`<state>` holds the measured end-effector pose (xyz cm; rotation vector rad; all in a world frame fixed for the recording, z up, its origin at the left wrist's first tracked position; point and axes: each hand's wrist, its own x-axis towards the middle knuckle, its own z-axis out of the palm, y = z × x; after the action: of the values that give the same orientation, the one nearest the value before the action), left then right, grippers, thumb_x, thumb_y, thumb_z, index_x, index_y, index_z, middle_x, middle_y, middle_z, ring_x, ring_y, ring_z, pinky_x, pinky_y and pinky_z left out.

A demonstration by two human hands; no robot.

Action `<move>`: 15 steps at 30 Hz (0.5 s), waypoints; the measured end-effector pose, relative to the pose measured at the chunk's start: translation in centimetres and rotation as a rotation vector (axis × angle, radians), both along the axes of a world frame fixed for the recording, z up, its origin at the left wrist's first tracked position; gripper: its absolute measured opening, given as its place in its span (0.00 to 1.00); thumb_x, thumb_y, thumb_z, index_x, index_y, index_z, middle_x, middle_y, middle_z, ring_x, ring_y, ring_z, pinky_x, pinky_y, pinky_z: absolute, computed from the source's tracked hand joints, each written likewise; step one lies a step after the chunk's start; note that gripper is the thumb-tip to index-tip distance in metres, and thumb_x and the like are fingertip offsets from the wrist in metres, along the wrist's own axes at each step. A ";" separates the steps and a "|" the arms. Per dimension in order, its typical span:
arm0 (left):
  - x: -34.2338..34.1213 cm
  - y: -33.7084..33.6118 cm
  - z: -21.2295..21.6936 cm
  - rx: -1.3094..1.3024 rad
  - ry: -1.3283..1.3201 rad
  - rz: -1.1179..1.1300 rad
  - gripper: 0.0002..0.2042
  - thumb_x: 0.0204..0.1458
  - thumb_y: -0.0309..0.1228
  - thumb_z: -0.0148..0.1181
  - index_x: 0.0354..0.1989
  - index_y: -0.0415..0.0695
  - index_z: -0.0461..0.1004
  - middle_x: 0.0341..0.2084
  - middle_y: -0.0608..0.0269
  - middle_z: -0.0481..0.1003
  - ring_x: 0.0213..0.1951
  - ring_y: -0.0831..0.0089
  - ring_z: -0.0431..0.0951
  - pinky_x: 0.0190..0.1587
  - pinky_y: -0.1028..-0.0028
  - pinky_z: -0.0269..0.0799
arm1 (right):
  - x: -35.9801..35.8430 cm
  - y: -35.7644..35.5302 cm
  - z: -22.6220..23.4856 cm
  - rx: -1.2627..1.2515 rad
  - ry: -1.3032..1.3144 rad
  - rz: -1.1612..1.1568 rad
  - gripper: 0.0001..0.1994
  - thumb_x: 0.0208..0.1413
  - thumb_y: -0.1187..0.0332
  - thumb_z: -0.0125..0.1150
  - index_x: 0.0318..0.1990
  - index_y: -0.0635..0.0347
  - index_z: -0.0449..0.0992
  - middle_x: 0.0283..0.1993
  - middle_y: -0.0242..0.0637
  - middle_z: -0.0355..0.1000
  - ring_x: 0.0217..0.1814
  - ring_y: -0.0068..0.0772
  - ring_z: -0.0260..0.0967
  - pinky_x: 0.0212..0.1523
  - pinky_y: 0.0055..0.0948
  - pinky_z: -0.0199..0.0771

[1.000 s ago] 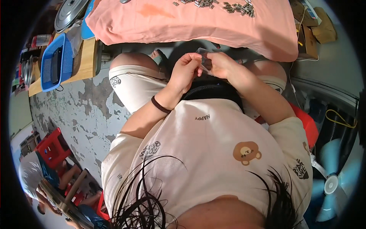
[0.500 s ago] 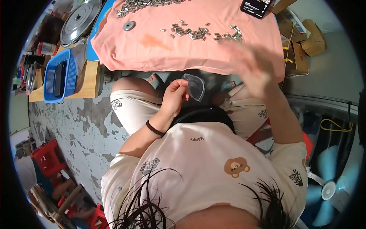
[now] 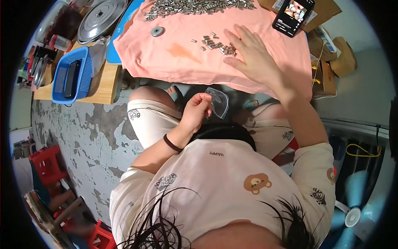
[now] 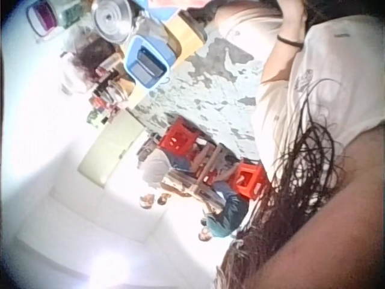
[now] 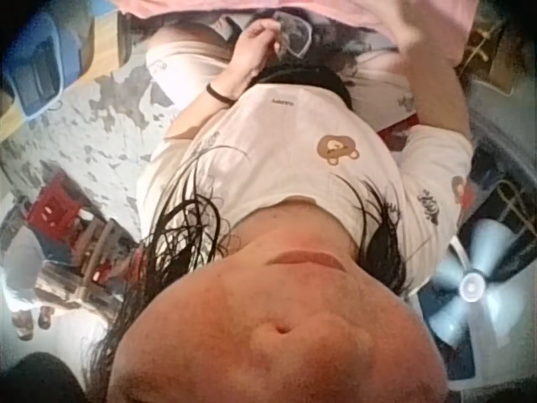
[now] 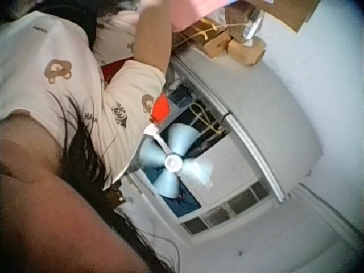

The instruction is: The person places small metal pins into a plastic bag and then inserts the pins into a round metal component by hand.

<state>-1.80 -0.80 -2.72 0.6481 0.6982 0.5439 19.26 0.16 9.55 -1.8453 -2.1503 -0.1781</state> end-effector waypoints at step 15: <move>-0.6 0.0 0.2 0.047 0.016 0.002 0.02 0.53 0.26 0.48 0.31 0.45 0.67 0.20 0.71 0.64 0.18 0.81 0.63 0.21 0.82 0.60 | -2.8 4.9 0.1 0.044 0.099 0.407 0.10 0.46 0.68 0.56 0.35 0.61 0.71 0.42 0.37 0.67 0.46 0.37 0.64 0.46 0.31 0.64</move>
<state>-2.35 -0.83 -2.51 0.6969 0.7028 0.5587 16.49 5.11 9.64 -1.3254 -2.3713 -0.0413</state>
